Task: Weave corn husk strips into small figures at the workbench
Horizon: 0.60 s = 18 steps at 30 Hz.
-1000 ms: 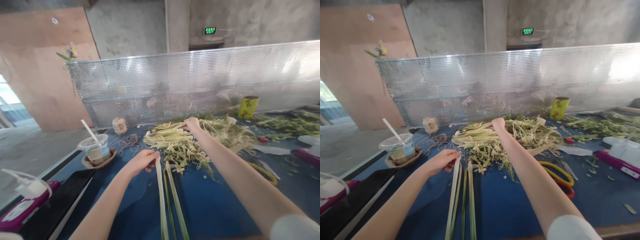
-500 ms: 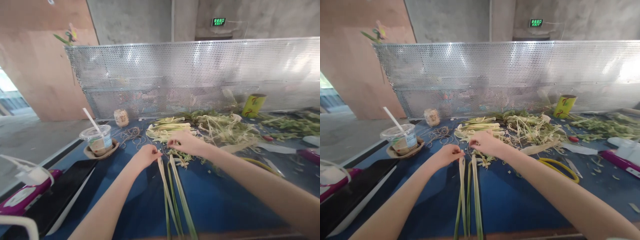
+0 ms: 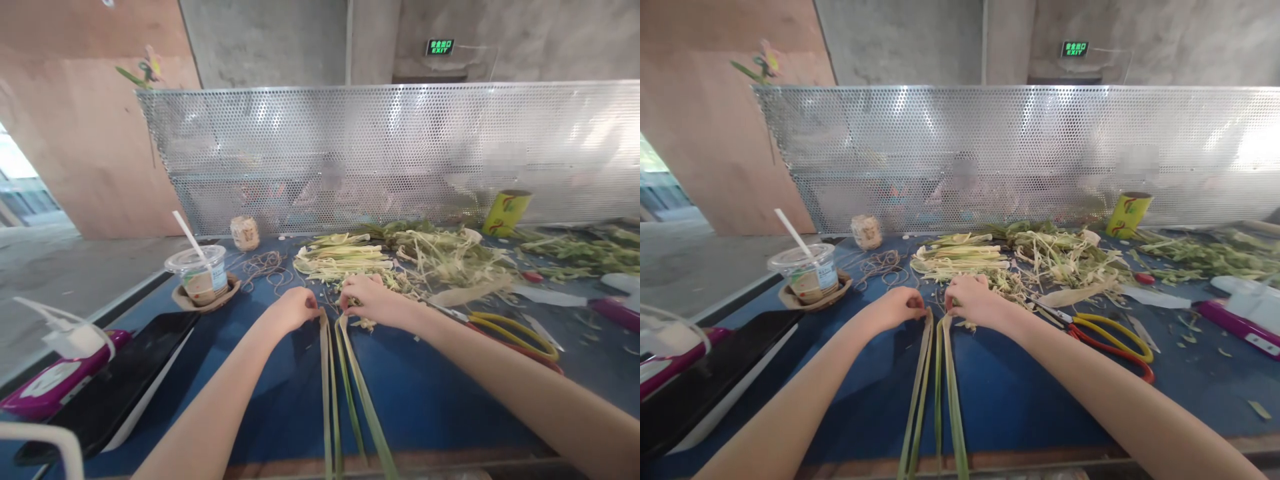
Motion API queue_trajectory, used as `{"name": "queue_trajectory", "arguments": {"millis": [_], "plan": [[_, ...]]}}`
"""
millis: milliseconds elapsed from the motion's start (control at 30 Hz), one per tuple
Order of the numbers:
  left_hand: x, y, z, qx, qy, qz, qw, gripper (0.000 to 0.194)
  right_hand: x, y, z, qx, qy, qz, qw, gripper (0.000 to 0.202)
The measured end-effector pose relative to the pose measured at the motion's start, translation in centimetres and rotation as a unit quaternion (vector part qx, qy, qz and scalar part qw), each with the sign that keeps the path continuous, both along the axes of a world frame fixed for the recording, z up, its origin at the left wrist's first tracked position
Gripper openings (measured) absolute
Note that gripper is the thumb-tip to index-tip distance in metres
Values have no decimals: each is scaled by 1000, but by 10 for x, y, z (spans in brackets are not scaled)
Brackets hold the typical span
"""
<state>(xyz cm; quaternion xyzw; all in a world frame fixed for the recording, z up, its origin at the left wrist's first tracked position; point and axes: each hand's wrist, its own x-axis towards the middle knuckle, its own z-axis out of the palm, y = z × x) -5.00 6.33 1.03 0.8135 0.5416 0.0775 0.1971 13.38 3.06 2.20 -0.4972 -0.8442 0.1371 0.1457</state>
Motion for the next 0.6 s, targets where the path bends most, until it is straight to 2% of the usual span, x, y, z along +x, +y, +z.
{"name": "queue_trajectory", "arguments": {"millis": [67,200,333,433,600], "plan": [[-1,1,-1,-3,-6,2,1000,14,3,1,3,-34,37,16,999,5],[0,0,1,9,-27,-24,999,35,10,6,2,-98,125,53,986,7],[4,-4,3,13,-47,-79,996,28,11,14,-9,-100,181,32,978,8],[7,-5,1,18,-52,-95,994,29,10,16,-14,-88,201,11,976,8],[9,-1,-6,30,-54,-98,993,23,16,2,-4,-91,222,-2,971,21]]}}
